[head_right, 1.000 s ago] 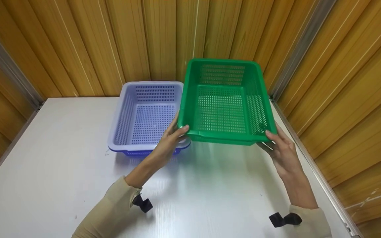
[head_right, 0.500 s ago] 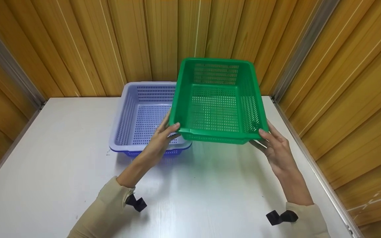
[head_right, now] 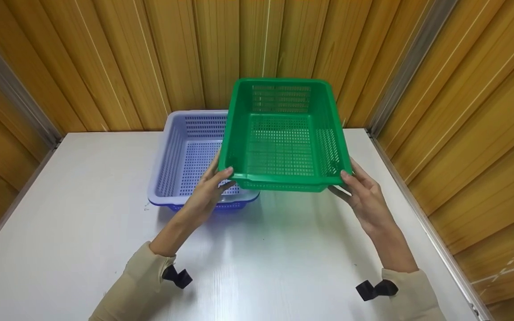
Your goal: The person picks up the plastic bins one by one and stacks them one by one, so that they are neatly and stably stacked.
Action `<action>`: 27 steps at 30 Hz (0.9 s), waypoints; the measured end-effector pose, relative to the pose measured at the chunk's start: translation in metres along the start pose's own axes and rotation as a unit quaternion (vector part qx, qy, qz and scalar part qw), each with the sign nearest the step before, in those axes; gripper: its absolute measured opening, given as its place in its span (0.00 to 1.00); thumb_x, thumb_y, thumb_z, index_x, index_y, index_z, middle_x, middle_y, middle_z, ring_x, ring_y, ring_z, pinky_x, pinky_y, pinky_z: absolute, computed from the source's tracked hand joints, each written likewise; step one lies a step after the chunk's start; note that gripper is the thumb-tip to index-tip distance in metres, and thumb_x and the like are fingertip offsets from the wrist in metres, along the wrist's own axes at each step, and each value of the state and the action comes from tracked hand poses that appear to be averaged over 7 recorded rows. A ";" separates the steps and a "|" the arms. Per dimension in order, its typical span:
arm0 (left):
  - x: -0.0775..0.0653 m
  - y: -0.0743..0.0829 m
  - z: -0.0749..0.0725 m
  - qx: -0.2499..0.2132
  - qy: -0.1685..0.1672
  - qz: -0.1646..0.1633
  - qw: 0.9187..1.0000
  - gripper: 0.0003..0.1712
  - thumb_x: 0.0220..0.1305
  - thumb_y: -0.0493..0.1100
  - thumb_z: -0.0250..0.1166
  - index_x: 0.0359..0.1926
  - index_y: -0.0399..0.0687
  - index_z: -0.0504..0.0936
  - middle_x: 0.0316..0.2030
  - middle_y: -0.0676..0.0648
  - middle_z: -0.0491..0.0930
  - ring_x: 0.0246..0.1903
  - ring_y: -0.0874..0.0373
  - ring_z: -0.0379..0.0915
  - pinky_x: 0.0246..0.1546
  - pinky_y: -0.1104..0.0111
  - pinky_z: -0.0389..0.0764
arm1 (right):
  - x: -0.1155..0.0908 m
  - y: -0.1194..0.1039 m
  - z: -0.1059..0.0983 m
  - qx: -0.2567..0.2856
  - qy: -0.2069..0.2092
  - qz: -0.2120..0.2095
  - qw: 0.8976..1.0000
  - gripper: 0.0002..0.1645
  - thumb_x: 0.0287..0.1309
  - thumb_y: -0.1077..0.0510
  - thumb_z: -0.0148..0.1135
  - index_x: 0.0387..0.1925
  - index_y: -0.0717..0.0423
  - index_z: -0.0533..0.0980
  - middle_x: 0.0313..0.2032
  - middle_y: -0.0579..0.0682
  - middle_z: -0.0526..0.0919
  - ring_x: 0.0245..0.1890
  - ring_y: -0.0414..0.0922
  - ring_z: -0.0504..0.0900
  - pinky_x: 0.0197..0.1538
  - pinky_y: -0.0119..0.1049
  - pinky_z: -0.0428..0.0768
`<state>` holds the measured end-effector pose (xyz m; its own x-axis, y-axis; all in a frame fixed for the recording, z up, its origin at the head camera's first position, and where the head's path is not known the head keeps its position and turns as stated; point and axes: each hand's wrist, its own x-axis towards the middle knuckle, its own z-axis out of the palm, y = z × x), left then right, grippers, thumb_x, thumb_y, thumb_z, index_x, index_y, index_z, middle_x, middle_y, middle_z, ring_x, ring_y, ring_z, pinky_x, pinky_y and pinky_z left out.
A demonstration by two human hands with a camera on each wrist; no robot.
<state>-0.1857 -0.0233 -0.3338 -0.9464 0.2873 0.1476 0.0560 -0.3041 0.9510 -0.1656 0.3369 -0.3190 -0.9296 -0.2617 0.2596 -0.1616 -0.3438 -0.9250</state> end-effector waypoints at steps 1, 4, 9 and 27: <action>0.000 0.000 -0.001 0.000 0.000 0.000 1.000 0.48 0.71 0.52 0.62 0.80 0.79 0.43 0.81 0.49 0.52 0.75 0.52 0.59 0.77 0.42 0.48 | 0.001 0.001 0.001 0.001 0.000 0.000 1.000 0.30 0.79 0.66 0.36 0.78 0.65 0.51 0.57 0.54 0.86 0.54 0.48 0.87 0.60 0.43 0.83; -0.002 0.001 -0.005 -0.001 0.001 -0.001 1.000 0.48 0.72 0.52 0.62 0.81 0.79 0.42 0.81 0.48 0.51 0.74 0.51 0.59 0.77 0.43 0.50 | 0.004 0.002 0.004 -0.001 0.006 0.005 1.000 0.30 0.79 0.66 0.37 0.78 0.65 0.53 0.57 0.53 0.85 0.54 0.48 0.87 0.60 0.44 0.83; -0.005 0.006 -0.008 -0.006 -0.001 -0.011 1.000 0.48 0.73 0.51 0.62 0.81 0.79 0.41 0.82 0.50 0.47 0.77 0.50 0.53 0.78 0.43 0.46 | 0.009 0.004 0.007 -0.003 0.020 0.017 1.000 0.30 0.79 0.64 0.39 0.78 0.61 0.55 0.56 0.51 0.86 0.54 0.48 0.86 0.60 0.43 0.83; -0.015 0.024 -0.035 0.006 0.026 -0.025 0.999 0.48 0.72 0.52 0.62 0.81 0.80 0.42 0.82 0.55 0.46 0.76 0.51 0.55 0.79 0.43 0.41 | 0.030 0.019 0.029 0.005 0.003 0.031 0.999 0.31 0.80 0.62 0.41 0.80 0.54 0.55 0.60 0.49 0.84 0.57 0.46 0.85 0.63 0.43 0.82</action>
<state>-0.1818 -0.0669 -0.3232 -0.9633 0.2541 0.0867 0.0126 -0.2799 0.9599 -0.1866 0.2963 -0.3205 -0.9398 -0.2776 0.1994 -0.0996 -0.3355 -0.9367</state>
